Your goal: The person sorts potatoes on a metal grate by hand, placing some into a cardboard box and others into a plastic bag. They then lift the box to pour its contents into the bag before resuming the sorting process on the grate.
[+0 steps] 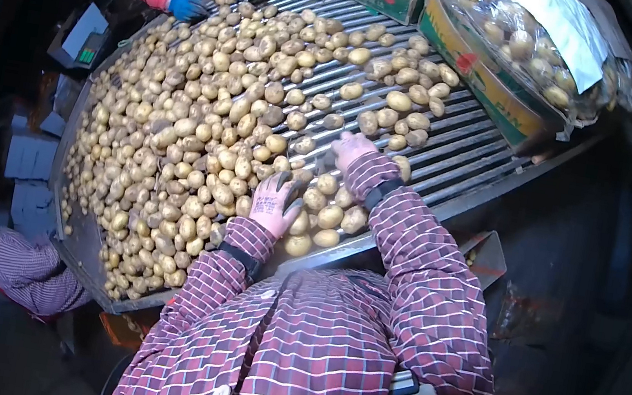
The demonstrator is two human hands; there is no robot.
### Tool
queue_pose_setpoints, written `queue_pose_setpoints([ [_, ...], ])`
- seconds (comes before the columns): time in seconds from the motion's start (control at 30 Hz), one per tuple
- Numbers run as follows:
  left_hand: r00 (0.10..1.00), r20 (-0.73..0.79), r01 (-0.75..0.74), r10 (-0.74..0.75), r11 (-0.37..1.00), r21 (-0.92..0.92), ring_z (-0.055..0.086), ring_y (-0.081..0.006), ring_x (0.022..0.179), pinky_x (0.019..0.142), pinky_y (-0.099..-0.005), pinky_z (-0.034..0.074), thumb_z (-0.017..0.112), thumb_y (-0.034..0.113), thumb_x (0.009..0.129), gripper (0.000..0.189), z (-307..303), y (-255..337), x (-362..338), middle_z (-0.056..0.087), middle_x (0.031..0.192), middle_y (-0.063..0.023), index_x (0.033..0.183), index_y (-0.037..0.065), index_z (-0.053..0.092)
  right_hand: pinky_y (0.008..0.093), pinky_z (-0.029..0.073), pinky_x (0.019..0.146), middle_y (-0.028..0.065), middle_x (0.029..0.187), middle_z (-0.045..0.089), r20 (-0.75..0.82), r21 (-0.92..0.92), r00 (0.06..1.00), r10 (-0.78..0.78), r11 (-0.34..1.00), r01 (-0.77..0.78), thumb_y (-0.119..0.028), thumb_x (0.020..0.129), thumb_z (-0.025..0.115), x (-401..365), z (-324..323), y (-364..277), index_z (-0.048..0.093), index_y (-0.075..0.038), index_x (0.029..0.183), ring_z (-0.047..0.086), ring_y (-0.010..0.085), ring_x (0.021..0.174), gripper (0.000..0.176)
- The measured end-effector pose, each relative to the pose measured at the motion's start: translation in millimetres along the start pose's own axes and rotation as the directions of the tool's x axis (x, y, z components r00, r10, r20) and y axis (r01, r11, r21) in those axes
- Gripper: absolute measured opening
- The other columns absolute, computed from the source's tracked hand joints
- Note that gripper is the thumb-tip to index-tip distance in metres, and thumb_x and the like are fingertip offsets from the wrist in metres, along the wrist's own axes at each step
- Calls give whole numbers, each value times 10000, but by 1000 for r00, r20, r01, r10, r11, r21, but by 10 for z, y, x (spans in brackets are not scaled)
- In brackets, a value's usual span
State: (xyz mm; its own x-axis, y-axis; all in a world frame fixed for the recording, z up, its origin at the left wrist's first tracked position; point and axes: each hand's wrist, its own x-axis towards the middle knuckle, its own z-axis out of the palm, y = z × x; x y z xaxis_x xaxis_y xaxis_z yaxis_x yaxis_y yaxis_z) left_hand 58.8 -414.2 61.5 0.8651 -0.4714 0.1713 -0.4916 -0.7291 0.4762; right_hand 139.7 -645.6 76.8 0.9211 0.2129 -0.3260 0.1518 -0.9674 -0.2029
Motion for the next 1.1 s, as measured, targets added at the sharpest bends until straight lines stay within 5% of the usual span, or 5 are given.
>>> queue_pose_setpoints([
  [0.13, 998, 56, -9, 8, 1000, 6, 408, -382, 1241, 1054, -511, 300, 621, 318, 832, 481, -64, 32, 46, 459, 1326, -181, 1253, 99, 536, 296, 500, 819, 110, 1031, 686, -66, 971, 936, 346, 238, -20, -217, 826, 716, -161, -75, 432, 648, 18, 1099, 641, 174, 930, 367],
  [0.33, 996, 83, -50, 43, 995, 82, 351, -367, 1312, 1095, -518, 251, 610, 314, 803, 527, 100, -93, 66, 434, 1375, -145, 1272, 87, 528, 275, 525, 723, 85, 890, 687, -198, 935, 699, 687, -83, 346, 2, 848, 664, -499, -74, 988, 633, 48, 1038, 652, 152, 737, 198],
  [0.67, 994, 97, -49, 45, 998, 45, 361, -384, 1301, 1091, -526, 249, 605, 316, 822, 508, 80, -97, 49, 444, 1373, -152, 1271, 90, 531, 399, 512, 906, 155, 1168, 622, -59, 998, 117, 991, 61, -6, -184, 897, 596, -3448, 1616, 2850, 573, -29, 1235, 625, 297, 1051, 373],
  [0.77, 994, 101, -37, 34, 999, 30, 353, -371, 1314, 1092, -535, 243, 626, 327, 806, 565, 59, -93, 32, 442, 1372, -146, 1312, 109, 504, 404, 478, 951, 155, 1189, 626, 250, 250, 330, 911, 268, -930, -273, 886, 602, -3847, 2030, 2586, 607, -46, 1199, 612, 326, 1079, 386],
  [1.1, 995, -60, 76, -81, 994, -79, 389, -350, 1303, 1094, -494, 296, 637, 242, 801, 458, -263, 2, -401, 486, 1322, -162, 1223, 87, 549, 320, 506, 848, 106, 943, 710, -376, 622, 856, 355, 781, -50, -90, 797, 705, -1876, -115, 954, 711, -33, 987, 672, 216, 894, 198],
])
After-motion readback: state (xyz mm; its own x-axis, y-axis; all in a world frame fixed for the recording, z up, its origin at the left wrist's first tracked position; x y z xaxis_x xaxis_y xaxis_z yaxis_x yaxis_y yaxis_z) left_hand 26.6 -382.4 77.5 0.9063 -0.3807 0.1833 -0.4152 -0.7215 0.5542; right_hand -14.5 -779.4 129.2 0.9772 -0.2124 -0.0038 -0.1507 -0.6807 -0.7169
